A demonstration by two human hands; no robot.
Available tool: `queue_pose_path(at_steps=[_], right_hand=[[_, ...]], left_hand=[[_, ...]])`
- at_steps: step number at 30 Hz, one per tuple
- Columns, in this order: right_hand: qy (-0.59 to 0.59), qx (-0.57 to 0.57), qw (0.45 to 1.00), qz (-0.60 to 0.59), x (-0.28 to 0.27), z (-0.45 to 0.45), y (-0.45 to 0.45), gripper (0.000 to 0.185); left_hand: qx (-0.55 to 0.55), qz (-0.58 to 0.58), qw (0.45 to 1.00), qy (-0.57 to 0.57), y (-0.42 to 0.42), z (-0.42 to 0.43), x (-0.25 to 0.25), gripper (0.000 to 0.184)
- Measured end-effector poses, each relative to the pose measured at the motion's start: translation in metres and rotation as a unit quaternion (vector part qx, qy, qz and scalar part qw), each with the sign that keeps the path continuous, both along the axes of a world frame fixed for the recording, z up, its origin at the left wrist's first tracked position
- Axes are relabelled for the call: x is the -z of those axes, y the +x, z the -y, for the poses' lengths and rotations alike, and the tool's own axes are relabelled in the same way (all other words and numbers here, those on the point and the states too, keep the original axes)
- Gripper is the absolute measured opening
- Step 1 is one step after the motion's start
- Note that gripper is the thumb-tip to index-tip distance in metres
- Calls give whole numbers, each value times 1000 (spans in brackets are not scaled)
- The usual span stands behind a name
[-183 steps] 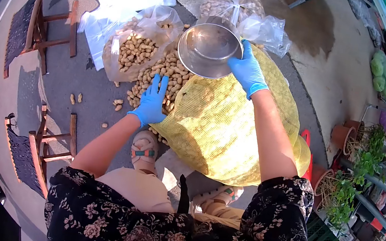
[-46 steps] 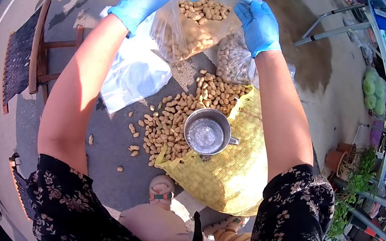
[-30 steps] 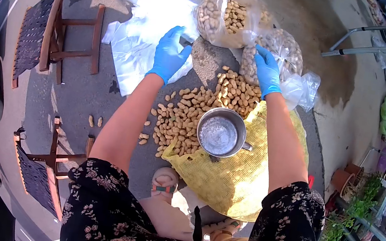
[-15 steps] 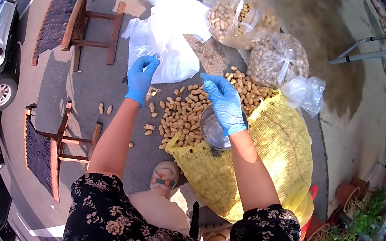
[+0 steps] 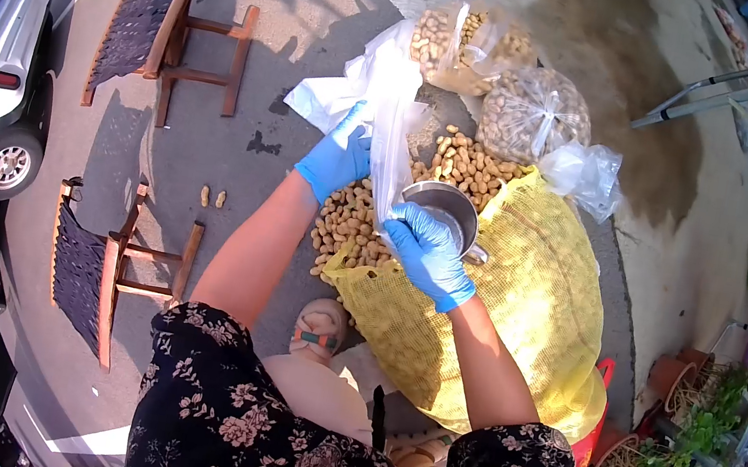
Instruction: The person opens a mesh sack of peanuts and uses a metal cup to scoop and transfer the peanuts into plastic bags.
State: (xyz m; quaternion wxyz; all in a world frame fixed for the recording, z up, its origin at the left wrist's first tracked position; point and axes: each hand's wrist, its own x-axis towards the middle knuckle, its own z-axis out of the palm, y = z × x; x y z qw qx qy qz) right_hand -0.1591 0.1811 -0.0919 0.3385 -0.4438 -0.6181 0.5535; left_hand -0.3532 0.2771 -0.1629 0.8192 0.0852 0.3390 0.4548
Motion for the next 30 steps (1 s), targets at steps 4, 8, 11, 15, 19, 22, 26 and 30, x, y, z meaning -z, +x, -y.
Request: queue_pose_path(at_steps=[4, 8, 11, 15, 19, 22, 26, 30], right_hand=[[-47, 22, 999, 1, 6, 9, 14, 7], [-48, 21, 999, -8, -2, 19, 16, 6], [-73, -37, 996, -25, -4, 42, 19, 9], [-74, -217, 969, 91, -7, 69, 36, 14], [-170, -342, 922, 64, -9, 75, 49, 16], [-301, -320, 898, -22, 0, 55, 55, 18], [-485, 127, 802, -326, -1, 25, 48, 31], [-337, 78, 804, -483, 4, -1, 47, 58]], left_hand=[[-54, -133, 990, 8, 8, -83, 17, 33], [-168, -221, 959, 50, -8, -166, 23, 25], [-204, -320, 904, 197, -55, -206, 30, 45], [-207, -460, 852, 143, -90, -161, -17, 68], [138, -382, 854, 325, -57, -10, -51, 71], [414, -181, 819, 354, -1, 118, -74, 89], [381, -268, 876, 123, 17, 186, -54, 54], [42, -218, 975, 1, 3, 163, -32, 33]])
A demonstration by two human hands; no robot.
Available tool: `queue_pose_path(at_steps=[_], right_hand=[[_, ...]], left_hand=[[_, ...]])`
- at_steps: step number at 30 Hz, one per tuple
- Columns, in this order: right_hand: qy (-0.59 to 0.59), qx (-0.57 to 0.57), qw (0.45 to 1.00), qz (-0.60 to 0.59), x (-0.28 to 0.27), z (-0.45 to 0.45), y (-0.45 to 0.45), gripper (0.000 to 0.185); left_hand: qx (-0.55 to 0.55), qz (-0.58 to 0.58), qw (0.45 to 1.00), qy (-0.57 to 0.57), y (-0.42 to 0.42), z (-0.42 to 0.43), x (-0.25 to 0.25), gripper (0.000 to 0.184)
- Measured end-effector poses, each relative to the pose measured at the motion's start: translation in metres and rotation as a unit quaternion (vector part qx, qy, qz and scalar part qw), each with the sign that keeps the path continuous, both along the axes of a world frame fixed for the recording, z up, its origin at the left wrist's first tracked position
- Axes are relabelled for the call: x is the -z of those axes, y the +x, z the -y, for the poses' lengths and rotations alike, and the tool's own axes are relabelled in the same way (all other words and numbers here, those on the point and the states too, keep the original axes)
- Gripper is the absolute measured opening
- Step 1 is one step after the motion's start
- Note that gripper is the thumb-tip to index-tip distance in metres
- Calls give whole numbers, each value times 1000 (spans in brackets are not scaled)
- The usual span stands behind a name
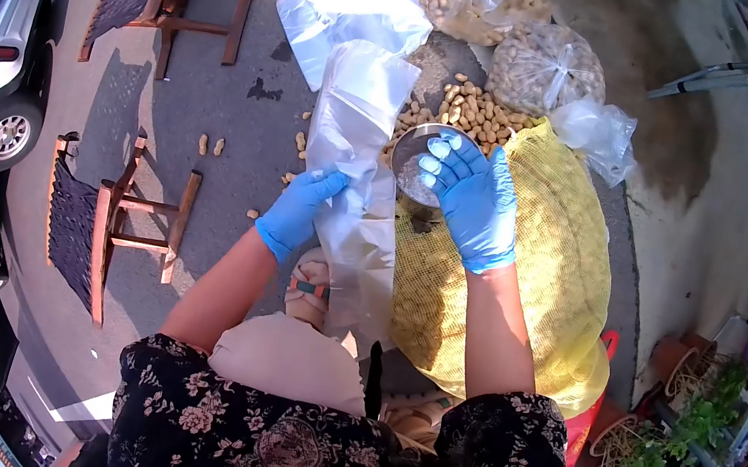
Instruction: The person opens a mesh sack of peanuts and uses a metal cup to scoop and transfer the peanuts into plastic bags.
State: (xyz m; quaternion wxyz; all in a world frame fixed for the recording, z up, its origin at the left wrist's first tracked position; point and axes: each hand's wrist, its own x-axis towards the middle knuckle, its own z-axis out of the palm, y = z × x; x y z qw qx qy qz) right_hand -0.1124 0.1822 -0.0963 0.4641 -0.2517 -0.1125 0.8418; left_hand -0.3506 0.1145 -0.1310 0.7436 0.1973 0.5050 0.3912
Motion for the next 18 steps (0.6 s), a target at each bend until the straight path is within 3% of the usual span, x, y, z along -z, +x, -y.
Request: queue_pose_path(at_steps=[1, 4, 6, 8, 11, 14, 17, 18], right_hand=[[14, -3, 998, 58, 1, 4, 1, 60], [21, -38, 988, 148, 17, 29, 0, 69], [57, -75, 978, 186, 26, 50, 0, 73], [106, -67, 959, 254, 25, 63, -1, 69], [113, -136, 929, 325, 6, 65, -2, 59], [86, -302, 905, 286, 9, 82, -23, 62], [202, -392, 831, 339, 22, 95, -50, 57], [171, -368, 863, 301, 30, 100, -59, 55]], left_hand=[[-74, 78, 994, 3, 0, -12, -11, 36], [-149, 139, 979, 6, -2, -36, -16, 39], [-157, 164, 974, 17, -1, -43, -10, 36], [-161, 167, 973, 16, 2, -45, -5, 34], [-158, 267, 950, 43, -11, -37, 9, 30], [-208, 255, 944, 20, -19, -15, 6, 27], [-252, 296, 921, 15, -43, 20, 25, 28], [-260, 313, 913, 13, -55, 35, 42, 29]])
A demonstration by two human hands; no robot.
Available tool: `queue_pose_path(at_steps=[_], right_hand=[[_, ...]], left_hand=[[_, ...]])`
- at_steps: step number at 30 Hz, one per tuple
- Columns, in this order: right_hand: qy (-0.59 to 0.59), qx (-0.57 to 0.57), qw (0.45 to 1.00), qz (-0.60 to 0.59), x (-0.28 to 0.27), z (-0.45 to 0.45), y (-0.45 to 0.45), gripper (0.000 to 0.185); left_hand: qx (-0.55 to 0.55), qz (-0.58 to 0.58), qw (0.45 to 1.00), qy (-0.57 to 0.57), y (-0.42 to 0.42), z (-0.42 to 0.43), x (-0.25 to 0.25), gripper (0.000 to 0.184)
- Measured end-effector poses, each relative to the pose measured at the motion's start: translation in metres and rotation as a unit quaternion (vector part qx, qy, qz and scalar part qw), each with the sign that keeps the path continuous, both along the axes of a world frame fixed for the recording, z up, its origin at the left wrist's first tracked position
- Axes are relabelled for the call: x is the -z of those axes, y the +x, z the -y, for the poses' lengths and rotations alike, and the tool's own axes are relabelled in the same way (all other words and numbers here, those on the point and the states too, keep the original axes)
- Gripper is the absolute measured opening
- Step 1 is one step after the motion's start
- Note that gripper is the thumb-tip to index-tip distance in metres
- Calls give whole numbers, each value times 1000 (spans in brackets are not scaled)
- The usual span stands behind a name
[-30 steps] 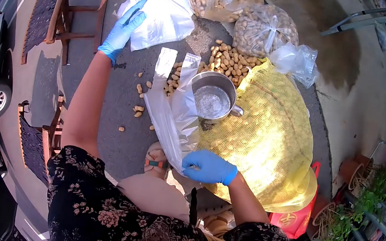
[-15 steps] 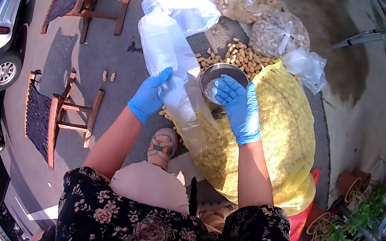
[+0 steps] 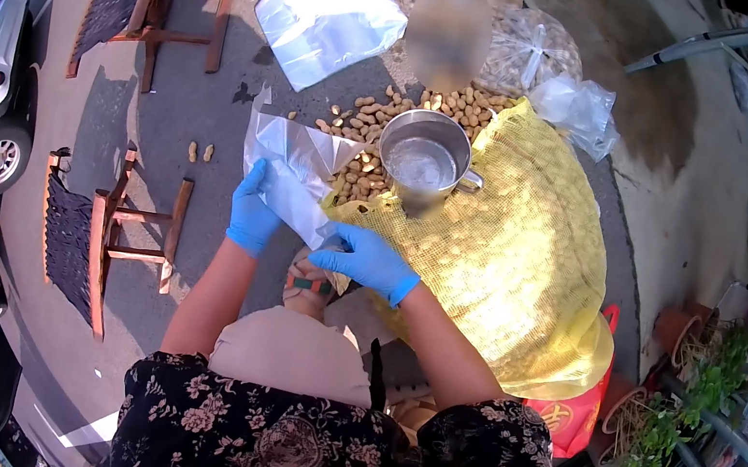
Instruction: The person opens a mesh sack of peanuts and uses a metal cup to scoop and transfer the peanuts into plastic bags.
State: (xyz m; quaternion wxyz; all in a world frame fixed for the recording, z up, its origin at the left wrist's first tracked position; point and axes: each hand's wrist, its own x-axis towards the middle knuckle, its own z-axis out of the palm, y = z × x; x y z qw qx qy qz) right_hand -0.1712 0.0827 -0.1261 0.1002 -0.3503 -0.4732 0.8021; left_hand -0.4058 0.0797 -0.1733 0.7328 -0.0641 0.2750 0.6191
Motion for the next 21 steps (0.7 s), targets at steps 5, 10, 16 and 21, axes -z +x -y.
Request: queue_pose_path(at_steps=[5, 10, 16, 21], right_hand=[[-301, 255, 911, -120, 39, 13, -30, 40], [-226, 329, 916, -46, 49, 2, -26, 23], [-158, 370, 914, -52, 39, -21, -37, 16], [-164, 339, 926, 6, 44, -28, -63, 17]], left_hand=[[70, -49, 995, -60, 11, 43, 13, 49], [123, -156, 979, -34, -4, 32, 18, 46], [87, -423, 895, -112, -62, 18, 65, 30], [97, -946, 295, -97, -128, -1, 79, 47]])
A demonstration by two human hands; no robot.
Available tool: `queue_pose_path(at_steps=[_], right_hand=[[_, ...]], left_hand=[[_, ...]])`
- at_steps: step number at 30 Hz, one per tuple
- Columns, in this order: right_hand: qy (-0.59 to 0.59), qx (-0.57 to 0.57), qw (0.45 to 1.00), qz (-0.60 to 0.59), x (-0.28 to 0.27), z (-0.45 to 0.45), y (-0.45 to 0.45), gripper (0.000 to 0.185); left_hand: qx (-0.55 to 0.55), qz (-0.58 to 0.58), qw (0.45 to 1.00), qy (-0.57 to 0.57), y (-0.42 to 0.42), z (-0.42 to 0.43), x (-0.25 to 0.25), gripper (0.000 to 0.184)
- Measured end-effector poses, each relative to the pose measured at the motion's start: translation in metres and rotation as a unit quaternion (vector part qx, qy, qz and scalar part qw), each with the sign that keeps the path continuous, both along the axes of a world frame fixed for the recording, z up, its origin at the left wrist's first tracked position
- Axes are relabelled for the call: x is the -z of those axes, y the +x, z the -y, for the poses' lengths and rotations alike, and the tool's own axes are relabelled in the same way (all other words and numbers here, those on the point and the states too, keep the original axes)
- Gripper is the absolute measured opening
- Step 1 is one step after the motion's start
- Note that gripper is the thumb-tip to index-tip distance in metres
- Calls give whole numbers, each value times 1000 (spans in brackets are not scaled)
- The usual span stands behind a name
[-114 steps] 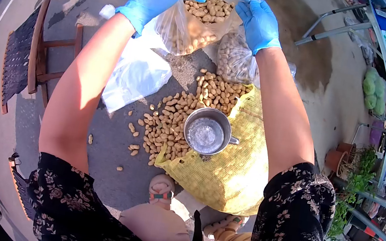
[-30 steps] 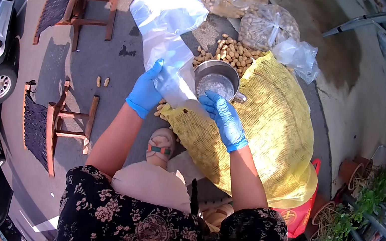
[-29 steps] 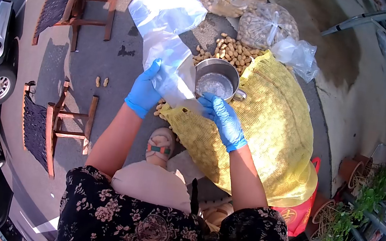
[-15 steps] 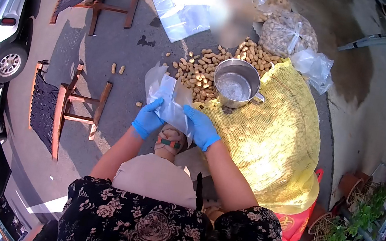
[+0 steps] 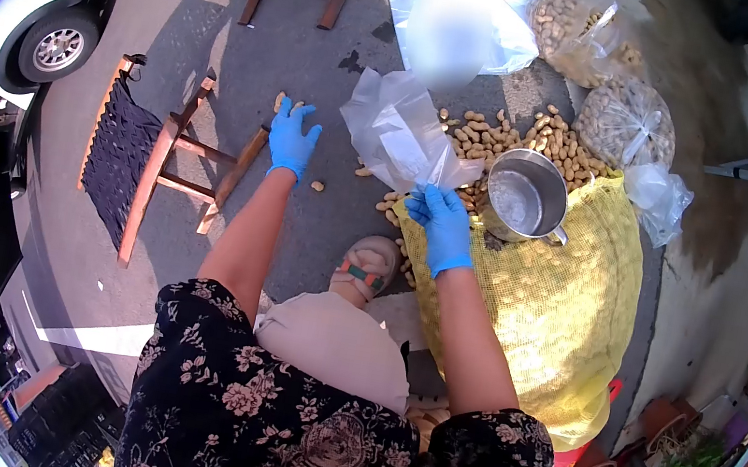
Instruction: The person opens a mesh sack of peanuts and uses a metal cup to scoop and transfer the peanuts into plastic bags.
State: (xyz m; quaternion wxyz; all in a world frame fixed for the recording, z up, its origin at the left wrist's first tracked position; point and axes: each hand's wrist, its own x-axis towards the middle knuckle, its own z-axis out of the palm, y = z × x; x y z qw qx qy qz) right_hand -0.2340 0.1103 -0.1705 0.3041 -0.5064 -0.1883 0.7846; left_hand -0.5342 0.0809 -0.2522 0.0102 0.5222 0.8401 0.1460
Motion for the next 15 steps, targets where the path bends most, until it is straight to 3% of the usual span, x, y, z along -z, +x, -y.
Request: queue_pose_path(at_steps=[3, 9, 12, 15], right_hand=[[-5, 18, 999, 27, 13, -7, -12, 16], [4, 26, 995, 92, 36, -17, -10, 18], [-4, 39, 995, 91, 29, -24, -12, 17], [-4, 32, 996, 87, 28, -26, -9, 18]], left_hand=[[-59, -82, 992, -72, -15, -19, -21, 44], [-15, 169, 975, -144, -101, -18, 89, 53], [64, 9, 997, -29, -95, -14, 106, 48], [-40, 211, 969, -118, -71, -42, 24, 38]])
